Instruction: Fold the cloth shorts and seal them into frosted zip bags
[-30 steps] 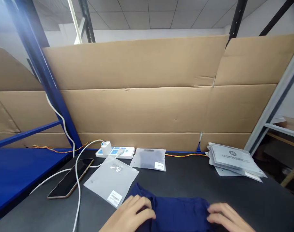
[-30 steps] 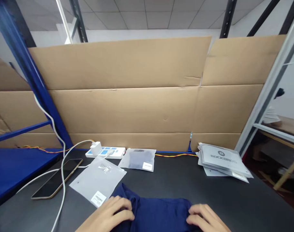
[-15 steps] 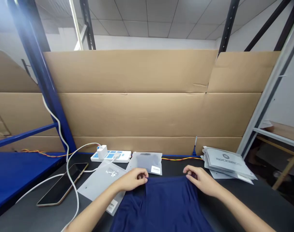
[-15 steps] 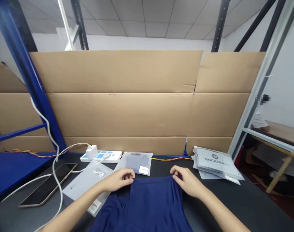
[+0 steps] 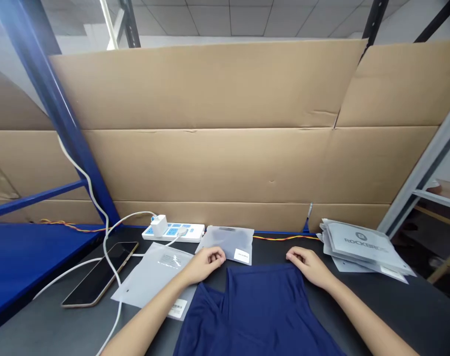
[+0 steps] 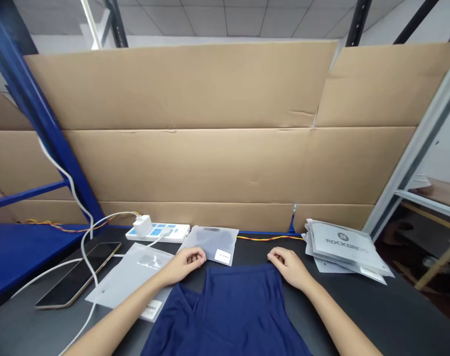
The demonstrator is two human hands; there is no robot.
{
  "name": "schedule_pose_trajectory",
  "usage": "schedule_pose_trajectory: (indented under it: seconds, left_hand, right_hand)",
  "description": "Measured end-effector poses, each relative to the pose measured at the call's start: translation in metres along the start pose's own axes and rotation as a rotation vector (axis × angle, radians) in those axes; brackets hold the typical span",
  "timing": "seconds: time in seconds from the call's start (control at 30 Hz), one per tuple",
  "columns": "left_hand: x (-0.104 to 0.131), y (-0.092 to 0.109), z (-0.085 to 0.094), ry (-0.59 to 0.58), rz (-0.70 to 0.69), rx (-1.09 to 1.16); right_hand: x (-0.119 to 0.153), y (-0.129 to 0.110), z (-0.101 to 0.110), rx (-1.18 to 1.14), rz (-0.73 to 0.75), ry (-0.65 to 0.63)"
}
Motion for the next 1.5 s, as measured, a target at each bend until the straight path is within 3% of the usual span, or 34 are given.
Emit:
schedule_pose_trajectory:
  seconds: [0.7,1.17,1.37,1.5]
  left_hand:
    - [0.003,0.000,0.004,0.009,0.014,0.043]
    - [0.005,0.009,0.003,-0.046,0.008,-0.058]
    - [0.010,0.025,-0.004,-0.147,-0.020,-0.158]
    - [0.012,0.039,-0.018,-0.118,-0.041,-0.240]
  right_hand:
    - [0.003,-0.004,0.003,0.010,0.028,0.017]
    - [0.002,-0.004,0.003,0.012,0.005,-0.006]
    - [0.008,-0.007,0.012,-0.016,0.020,-0.125]
    - [0.010,-0.014,0.024,-0.034,0.047,-0.212]
Point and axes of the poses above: each hand's wrist, its own x-axis away from the middle knuckle, its own z-axis out of the back of the hand, y = z × x, the point moved 3 cm from there along -x, towards the middle knuckle, and after that the axes turned 12 degrees about x, right-handed, at the moved point
